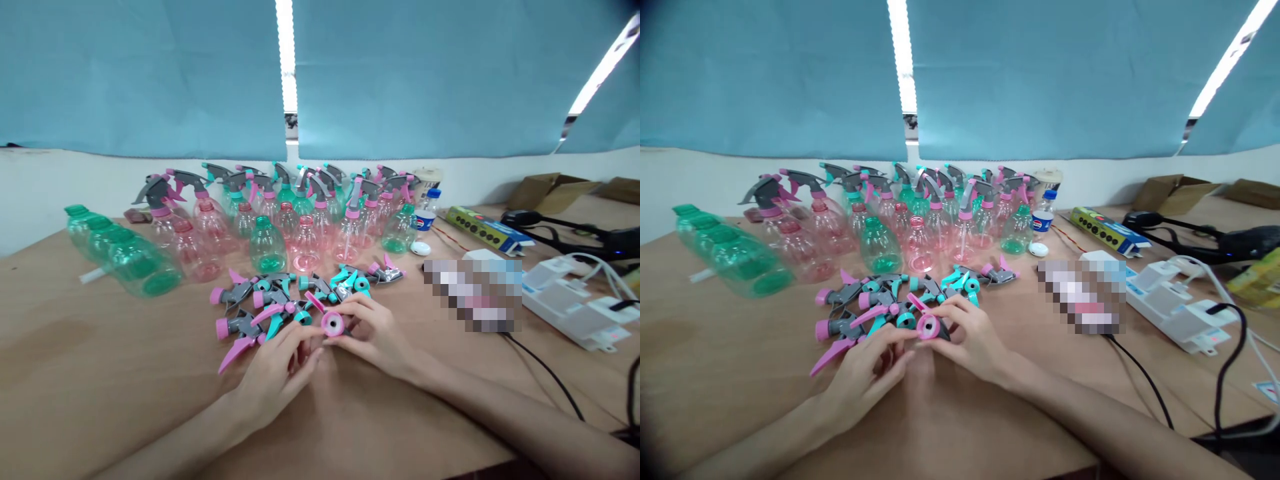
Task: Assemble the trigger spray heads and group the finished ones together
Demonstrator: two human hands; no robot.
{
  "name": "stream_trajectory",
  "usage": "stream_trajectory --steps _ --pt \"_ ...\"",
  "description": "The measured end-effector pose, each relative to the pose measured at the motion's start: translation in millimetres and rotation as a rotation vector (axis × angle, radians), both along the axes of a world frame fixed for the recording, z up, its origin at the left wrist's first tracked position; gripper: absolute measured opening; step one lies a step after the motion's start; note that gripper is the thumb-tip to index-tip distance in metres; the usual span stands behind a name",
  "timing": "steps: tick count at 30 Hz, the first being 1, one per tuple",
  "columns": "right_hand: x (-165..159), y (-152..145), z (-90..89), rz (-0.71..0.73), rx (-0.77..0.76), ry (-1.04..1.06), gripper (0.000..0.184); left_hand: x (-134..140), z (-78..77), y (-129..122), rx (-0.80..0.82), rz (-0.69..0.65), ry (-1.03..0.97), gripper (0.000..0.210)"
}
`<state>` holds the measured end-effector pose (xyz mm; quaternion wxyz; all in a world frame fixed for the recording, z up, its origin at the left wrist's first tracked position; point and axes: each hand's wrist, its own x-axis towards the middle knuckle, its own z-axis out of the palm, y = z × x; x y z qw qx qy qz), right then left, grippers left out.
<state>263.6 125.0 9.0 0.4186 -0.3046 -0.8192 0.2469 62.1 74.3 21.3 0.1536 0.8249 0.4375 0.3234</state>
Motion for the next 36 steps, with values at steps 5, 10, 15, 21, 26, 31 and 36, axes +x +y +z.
stream_trajectory --steps 5,10,15,21,26,31,36 --pt "33 11 29.5 -0.099 0.035 -0.012 0.022 -1 -4.8 0 -0.012 0.035 -0.048 0.022" --pt "98 26 32.6 -0.337 -0.055 -0.058 0.031 -2 -5.3 3 0.006 0.014 0.026 0.015" --pt "141 20 19.1 -0.479 -0.171 -0.126 0.037 7 -5.3 9 0.060 -0.009 0.141 0.015" --pt "138 -4 3.4 -0.447 -0.232 -0.069 0.030 50 -10.8 23 0.243 -0.125 0.301 0.012" --pt "132 -14 -14.2 -0.389 -0.312 0.011 0.030 110 -5.5 55 0.287 -0.063 0.403 0.021" --pt "129 -28 -17.4 -0.473 -0.336 0.029 0.030 168 -3.5 111 0.325 -0.070 0.530 0.033" --pt "131 -35 -21.4 -0.493 -0.307 0.047 0.028 183 -12.3 140 0.332 -0.136 0.665 0.031"
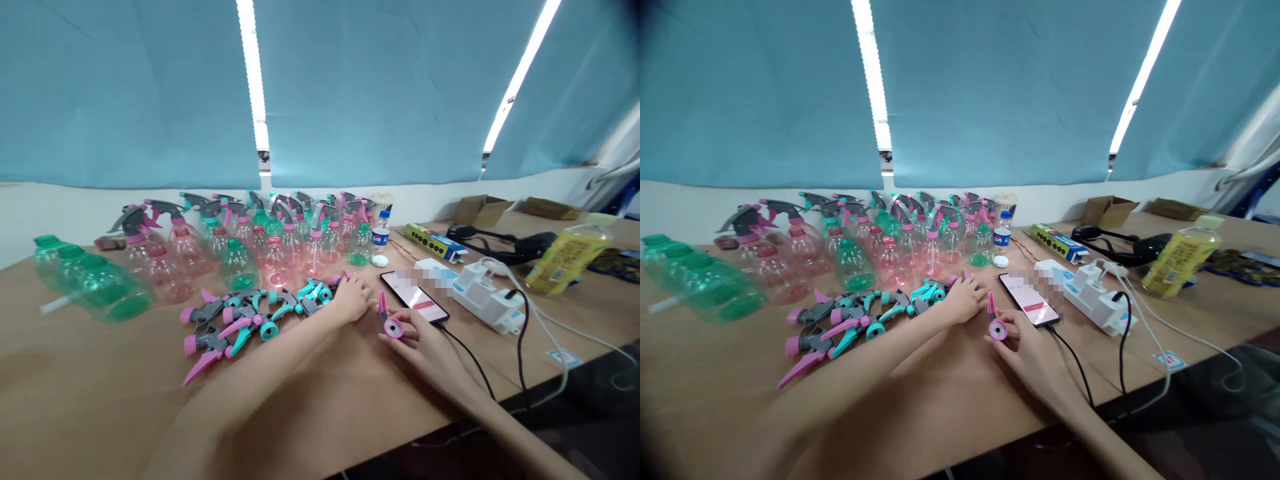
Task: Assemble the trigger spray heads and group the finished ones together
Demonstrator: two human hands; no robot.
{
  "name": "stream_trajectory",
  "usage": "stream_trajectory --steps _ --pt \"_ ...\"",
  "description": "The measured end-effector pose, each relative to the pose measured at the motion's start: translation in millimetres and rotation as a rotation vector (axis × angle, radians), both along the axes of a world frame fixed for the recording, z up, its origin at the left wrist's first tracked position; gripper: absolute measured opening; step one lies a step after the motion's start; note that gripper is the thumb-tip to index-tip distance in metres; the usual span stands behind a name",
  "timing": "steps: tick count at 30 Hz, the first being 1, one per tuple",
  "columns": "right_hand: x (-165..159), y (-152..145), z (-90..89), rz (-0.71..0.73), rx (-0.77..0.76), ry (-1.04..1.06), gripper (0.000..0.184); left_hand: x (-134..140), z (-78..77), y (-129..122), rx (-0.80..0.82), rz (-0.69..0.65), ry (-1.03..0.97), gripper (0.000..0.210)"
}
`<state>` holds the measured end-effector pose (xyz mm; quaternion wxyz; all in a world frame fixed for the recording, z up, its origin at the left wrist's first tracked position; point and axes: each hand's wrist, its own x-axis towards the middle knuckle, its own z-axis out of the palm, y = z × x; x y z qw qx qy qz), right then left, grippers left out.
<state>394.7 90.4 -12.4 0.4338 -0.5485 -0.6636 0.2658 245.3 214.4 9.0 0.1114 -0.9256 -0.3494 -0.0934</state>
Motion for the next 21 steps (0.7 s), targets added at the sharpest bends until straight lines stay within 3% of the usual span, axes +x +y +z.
stream_trajectory --steps 5,13,16,21 --pt "3 6 -3.2 0.013 0.095 -0.058 0.023 -40 -3.3 -12 0.011 0.017 0.076 0.034" --pt "-11 42 2.5 0.050 0.268 -0.319 0.014 -103 12.8 -60 0.010 0.042 0.126 0.034" --pt "-16 56 4.7 0.088 0.265 -0.497 0.018 -119 17.9 -73 0.009 0.047 0.129 0.032" --pt "-19 76 10.7 0.132 0.231 -0.599 0.029 -140 25.2 -87 -0.013 -0.007 0.098 0.028"
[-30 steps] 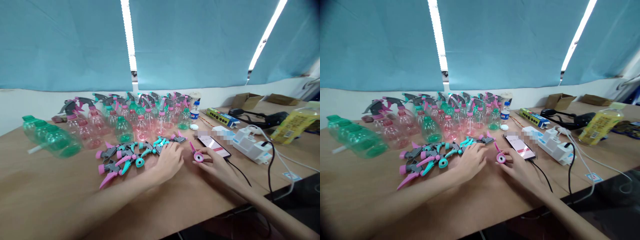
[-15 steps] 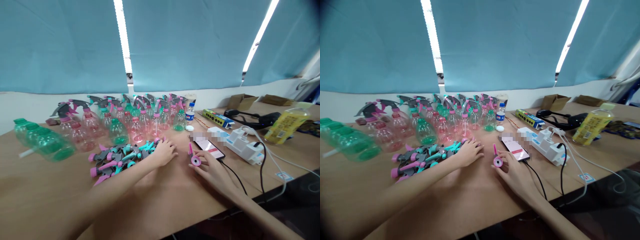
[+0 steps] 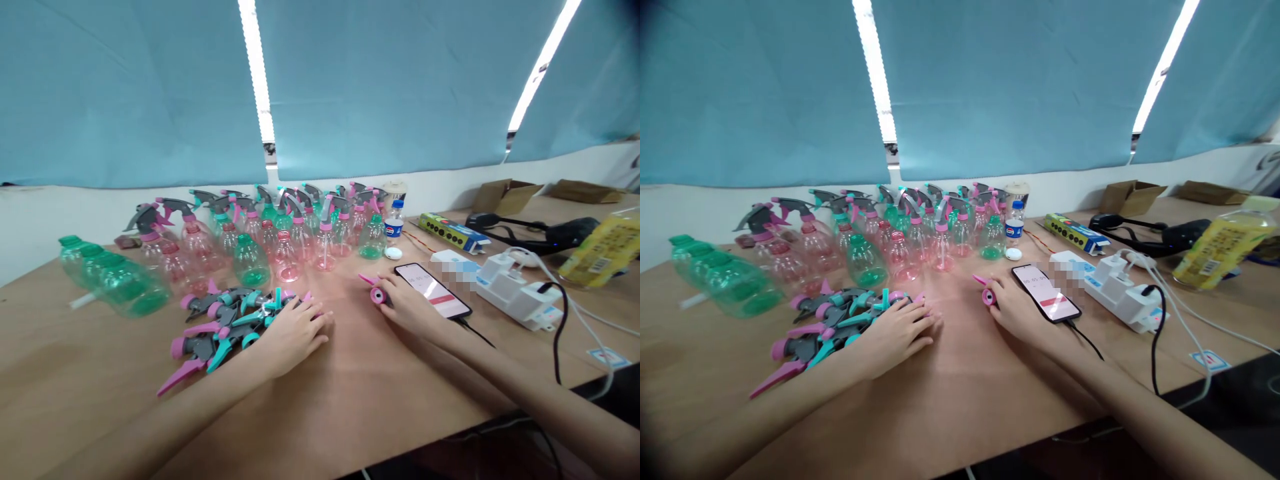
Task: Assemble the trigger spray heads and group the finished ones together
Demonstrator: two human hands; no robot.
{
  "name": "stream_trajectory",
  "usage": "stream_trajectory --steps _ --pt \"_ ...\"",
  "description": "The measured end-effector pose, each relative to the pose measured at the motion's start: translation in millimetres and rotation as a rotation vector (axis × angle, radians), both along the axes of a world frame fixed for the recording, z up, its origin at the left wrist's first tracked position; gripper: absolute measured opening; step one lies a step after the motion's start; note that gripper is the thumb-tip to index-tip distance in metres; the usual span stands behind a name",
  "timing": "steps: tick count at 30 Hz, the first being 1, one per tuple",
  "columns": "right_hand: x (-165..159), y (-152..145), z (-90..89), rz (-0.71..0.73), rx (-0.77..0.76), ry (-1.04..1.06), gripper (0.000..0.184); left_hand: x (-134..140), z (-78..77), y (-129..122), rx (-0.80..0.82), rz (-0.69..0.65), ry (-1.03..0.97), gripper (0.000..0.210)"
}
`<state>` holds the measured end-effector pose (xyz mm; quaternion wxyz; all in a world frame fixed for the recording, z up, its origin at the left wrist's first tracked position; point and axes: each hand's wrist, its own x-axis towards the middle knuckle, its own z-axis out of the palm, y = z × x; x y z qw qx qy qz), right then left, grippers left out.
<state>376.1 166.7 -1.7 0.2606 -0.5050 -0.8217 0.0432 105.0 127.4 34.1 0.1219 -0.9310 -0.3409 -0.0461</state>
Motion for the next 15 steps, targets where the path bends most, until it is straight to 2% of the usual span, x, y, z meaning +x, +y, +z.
stream_trajectory --steps 4,7,11,13,15 --pt "2 20 8.7 0.013 -0.033 -0.065 0.044 -9 8.5 -14 -0.016 -0.009 -0.074 0.024" --pt "-4 23 17.2 0.046 -0.053 -0.095 0.048 -18 13.6 -27 -0.013 0.016 -0.160 0.029" --pt "-32 8 24.8 0.120 -0.077 -0.113 0.047 -40 12.7 -42 -0.028 0.077 -0.265 0.026" --pt "-51 -4 25.4 0.193 -0.095 -0.089 0.042 -53 10.6 -49 -0.018 0.123 -0.329 0.025" --pt "-69 -13 23.7 0.258 -0.132 -0.049 0.044 -66 9.2 -54 -0.010 0.168 -0.389 0.024"
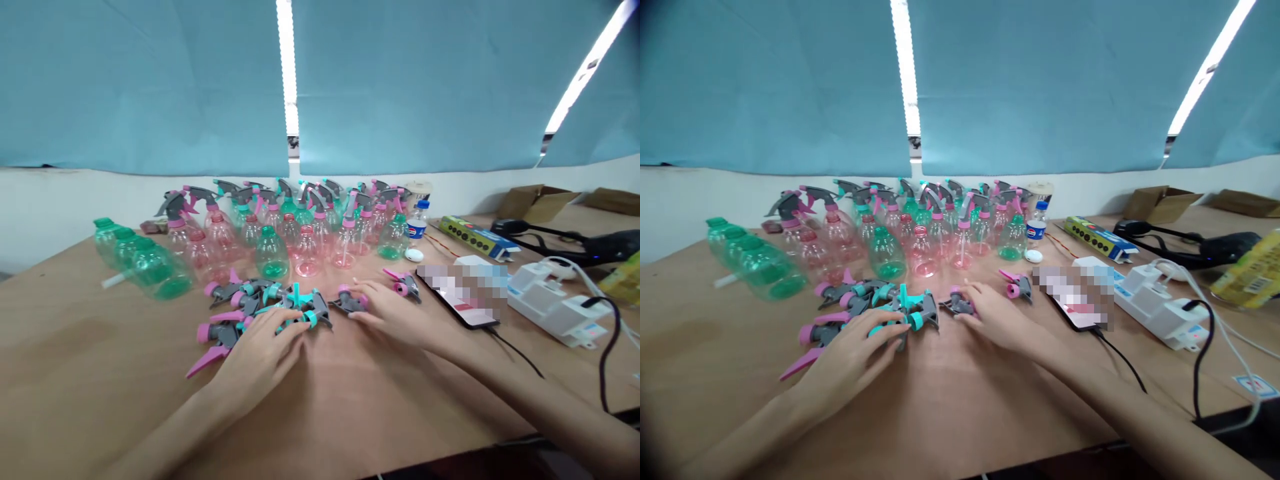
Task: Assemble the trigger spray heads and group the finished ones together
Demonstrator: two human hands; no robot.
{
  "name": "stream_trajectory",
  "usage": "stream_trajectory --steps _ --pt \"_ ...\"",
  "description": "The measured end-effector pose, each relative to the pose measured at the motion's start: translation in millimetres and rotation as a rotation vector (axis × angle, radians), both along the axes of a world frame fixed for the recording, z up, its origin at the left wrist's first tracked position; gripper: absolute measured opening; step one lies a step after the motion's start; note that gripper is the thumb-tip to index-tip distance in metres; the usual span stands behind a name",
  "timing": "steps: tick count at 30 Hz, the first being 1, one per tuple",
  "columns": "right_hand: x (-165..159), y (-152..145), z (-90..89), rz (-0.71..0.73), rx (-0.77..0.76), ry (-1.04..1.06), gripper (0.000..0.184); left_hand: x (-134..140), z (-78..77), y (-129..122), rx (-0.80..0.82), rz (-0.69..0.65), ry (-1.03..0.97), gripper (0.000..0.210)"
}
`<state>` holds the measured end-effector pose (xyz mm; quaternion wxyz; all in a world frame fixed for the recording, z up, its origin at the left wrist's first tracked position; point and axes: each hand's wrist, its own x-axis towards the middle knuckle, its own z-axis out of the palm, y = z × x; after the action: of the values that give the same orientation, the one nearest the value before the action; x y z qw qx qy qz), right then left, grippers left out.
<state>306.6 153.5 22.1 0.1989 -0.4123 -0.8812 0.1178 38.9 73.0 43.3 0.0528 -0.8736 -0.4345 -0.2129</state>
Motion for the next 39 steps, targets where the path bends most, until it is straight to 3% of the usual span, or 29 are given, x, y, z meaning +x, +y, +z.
stream_trajectory --steps 6,12,21,29,35,39 --pt "-34 -13 -6.0 0.007 -0.053 0.033 0.043 -22 -5.1 -10 0.010 0.095 -0.121 0.019" --pt "-58 -19 -7.7 0.078 -0.016 0.054 0.047 -19 -20.3 -7 0.005 0.124 -0.114 0.031" --pt "-88 -17 -19.6 0.109 0.039 0.068 0.055 -22 -31.2 -3 -0.007 0.116 -0.262 0.017" --pt "-93 -10 -19.3 0.161 0.004 0.128 0.063 -24 -17.0 -9 0.000 0.227 -0.380 0.039" --pt "-106 -6 -29.7 0.156 0.037 0.035 0.083 -31 -1.6 -10 0.266 0.266 -0.391 0.032" --pt "-114 -11 -28.9 0.128 0.053 0.011 0.087 -38 0.1 -2 0.275 0.376 -0.392 0.029"
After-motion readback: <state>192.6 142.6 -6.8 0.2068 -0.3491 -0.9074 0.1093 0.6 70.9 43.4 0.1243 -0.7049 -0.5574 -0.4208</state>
